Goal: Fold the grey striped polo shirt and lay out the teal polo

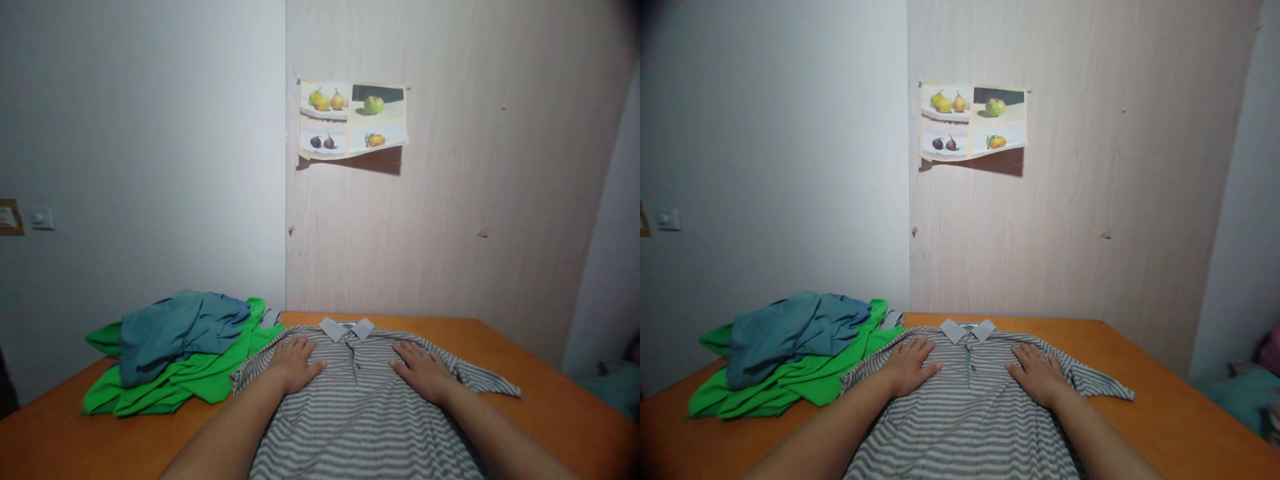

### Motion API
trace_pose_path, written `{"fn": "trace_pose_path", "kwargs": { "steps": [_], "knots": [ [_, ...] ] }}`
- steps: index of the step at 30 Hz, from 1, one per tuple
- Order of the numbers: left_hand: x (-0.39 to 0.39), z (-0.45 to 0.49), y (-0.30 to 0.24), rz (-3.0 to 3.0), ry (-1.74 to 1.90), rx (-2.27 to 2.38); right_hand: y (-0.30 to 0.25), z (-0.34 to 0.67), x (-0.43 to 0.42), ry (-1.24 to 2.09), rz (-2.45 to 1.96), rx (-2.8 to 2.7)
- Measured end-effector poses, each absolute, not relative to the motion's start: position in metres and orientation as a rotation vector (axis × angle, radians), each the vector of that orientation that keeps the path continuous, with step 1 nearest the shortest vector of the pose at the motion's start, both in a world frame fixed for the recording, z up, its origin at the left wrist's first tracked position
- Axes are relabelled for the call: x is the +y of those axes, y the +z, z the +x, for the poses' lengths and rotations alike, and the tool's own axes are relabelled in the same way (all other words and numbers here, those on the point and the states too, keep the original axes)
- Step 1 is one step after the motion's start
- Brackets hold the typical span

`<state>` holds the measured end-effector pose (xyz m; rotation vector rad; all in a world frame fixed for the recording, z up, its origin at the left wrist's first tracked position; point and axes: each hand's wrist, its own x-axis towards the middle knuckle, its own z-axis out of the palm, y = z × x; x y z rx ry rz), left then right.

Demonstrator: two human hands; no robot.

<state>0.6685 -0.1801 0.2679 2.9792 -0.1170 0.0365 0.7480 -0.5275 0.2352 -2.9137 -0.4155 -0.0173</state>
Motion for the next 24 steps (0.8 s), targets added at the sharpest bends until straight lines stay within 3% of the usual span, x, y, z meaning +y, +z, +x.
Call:
{"fn": "trace_pose_path", "kwargs": {
  "steps": [24],
  "knots": [
    [-0.171, 0.768, 0.261, 3.033, 0.064, -0.205, 0.239, 0.837, -0.547, -0.015, -2.892, -0.595]
  ]
}}
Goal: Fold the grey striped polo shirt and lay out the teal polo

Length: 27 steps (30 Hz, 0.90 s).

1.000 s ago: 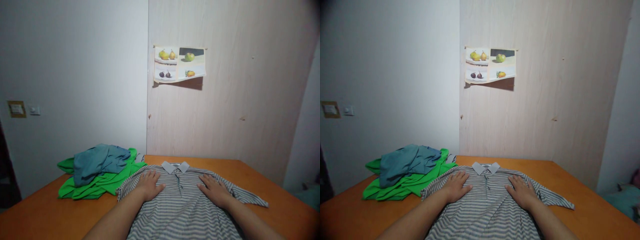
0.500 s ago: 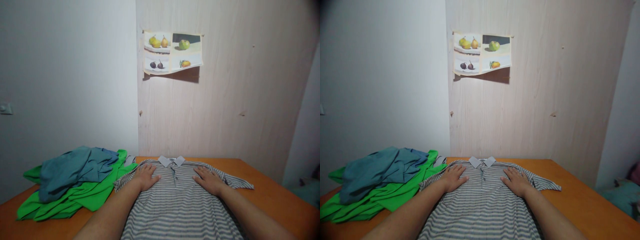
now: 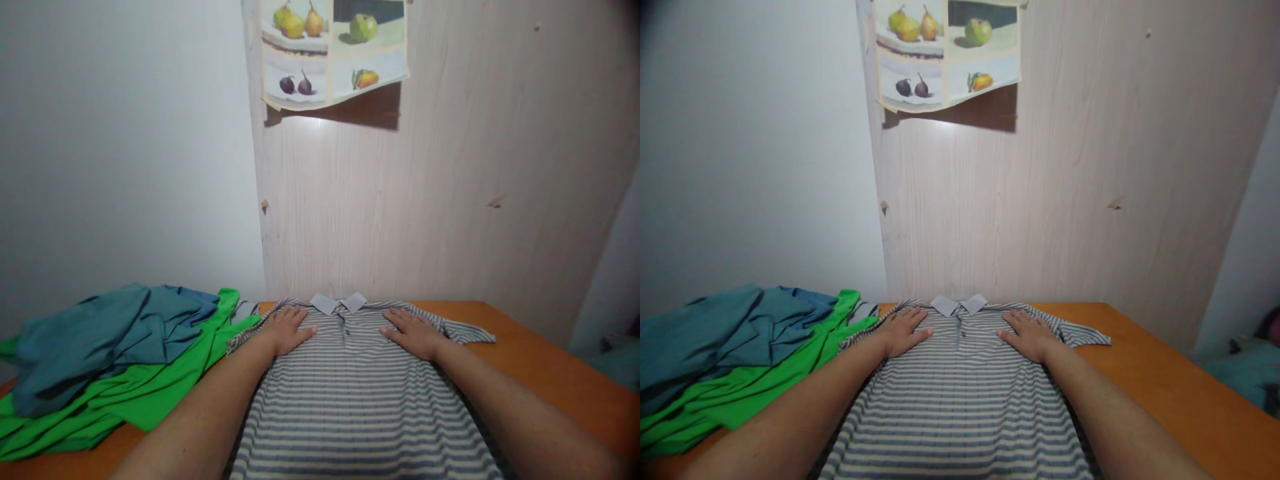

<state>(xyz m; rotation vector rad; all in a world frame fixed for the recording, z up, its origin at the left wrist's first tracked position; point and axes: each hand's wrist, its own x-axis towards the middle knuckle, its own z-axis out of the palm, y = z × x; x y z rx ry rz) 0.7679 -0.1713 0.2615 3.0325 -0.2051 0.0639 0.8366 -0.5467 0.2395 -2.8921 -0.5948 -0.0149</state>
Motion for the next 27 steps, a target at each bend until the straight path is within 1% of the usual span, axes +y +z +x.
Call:
{"fn": "trace_pose_path", "kwargs": {
  "steps": [4, 10, 14, 22, 27],
  "knots": [
    [-0.172, 0.766, 0.262, 3.061, 0.093, -0.196, 0.238, 0.838, -0.546, -0.029, -2.881, -0.587],
    [-0.182, 0.752, 0.266, 3.172, 0.352, -0.103, 0.241, 0.823, -0.536, -0.181, -2.968, -0.425],
    [-0.187, 0.736, 0.272, 3.193, 0.415, -0.009, 0.245, 0.794, -0.536, -0.175, -2.984, -0.376],
    [-0.168, 0.676, 0.279, 3.13, 0.483, 0.06, 0.239, 0.717, -0.598, -0.097, -2.889, -0.297],
    [-0.151, 0.636, 0.274, 2.997, 0.512, 0.053, 0.246, 0.672, -0.63, -0.151, -2.786, -0.321]
  ]
}}
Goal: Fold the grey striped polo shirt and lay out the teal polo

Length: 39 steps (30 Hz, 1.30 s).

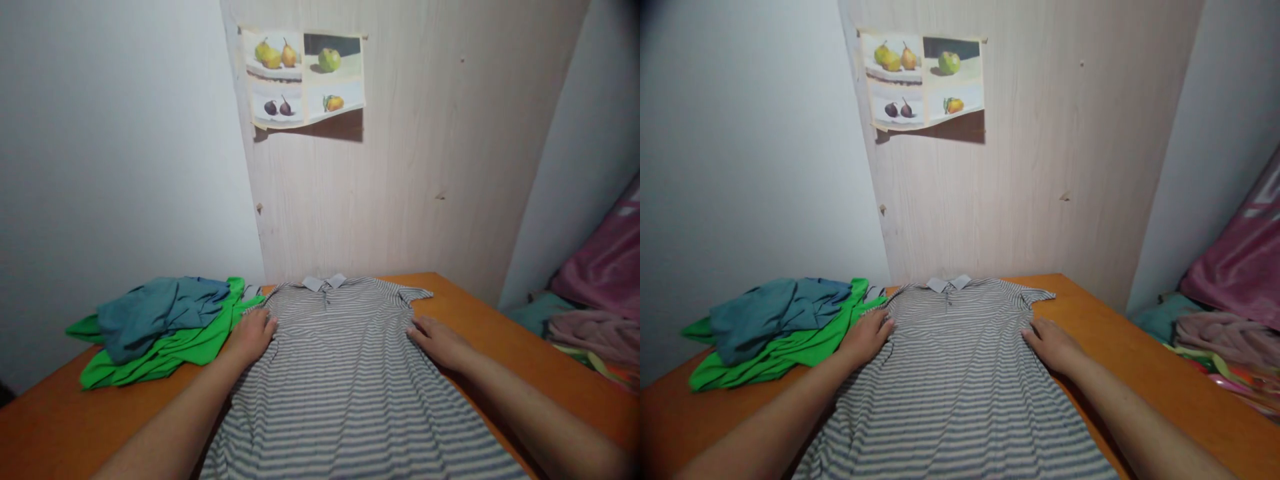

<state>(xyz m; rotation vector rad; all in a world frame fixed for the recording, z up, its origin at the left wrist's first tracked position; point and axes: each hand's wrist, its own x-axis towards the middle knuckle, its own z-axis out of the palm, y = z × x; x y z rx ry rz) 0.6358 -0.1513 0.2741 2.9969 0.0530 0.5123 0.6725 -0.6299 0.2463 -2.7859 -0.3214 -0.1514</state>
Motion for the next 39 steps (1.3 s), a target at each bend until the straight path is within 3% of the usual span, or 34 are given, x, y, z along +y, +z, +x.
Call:
{"fn": "trace_pose_path", "kwargs": {
  "steps": [13, 23, 32, 39],
  "knots": [
    [-0.143, 0.54, 0.261, 2.641, 0.523, 0.209, 0.25, 0.577, -0.63, -0.267, -2.839, -0.121],
    [-0.167, 0.447, 0.273, 2.732, 0.363, 0.306, 0.244, 0.536, -0.635, -0.095, -2.824, 0.027],
    [-0.17, 0.421, 0.267, 1.742, 0.548, 0.28, 0.232, 0.532, -0.667, -0.409, -2.312, 0.113],
    [-0.167, 0.397, 0.274, 1.73, 0.459, 0.299, 0.229, 0.521, -0.69, -0.376, -2.551, 0.097]
  ]
}}
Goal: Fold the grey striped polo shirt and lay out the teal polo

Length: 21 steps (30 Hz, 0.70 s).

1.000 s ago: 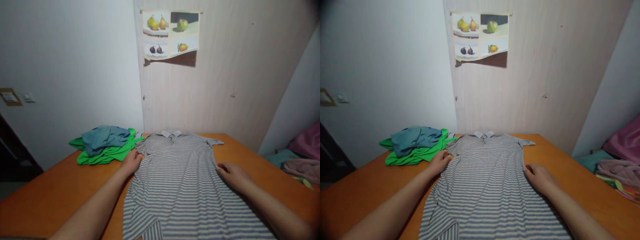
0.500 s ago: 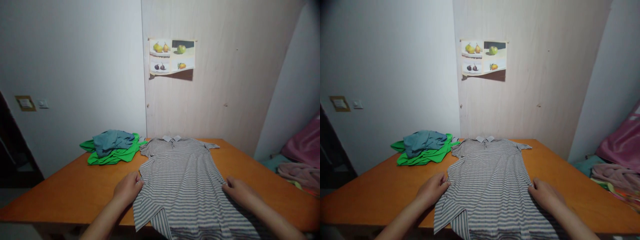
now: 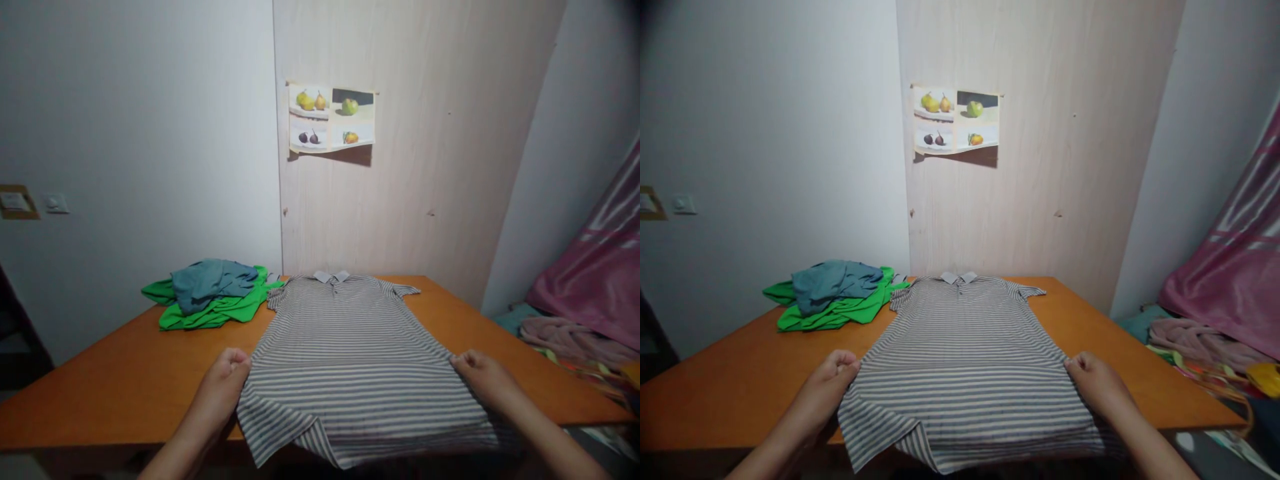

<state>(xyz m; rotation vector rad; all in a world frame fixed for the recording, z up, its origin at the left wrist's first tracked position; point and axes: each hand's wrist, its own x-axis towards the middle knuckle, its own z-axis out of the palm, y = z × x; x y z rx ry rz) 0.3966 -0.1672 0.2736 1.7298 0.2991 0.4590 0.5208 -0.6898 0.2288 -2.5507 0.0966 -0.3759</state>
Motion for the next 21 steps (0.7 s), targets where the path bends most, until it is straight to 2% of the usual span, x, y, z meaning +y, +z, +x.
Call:
{"fn": "trace_pose_path", "kwargs": {
  "steps": [11, 21],
  "knots": [
    [-0.148, 0.393, 0.266, 2.303, 0.335, 0.071, 0.231, 0.504, -0.69, -0.257, -2.495, -0.003],
    [-0.154, 0.368, 0.283, 2.347, -0.03, -0.068, 0.221, 0.492, -0.724, -0.207, -2.407, -0.048]
  ]
}}
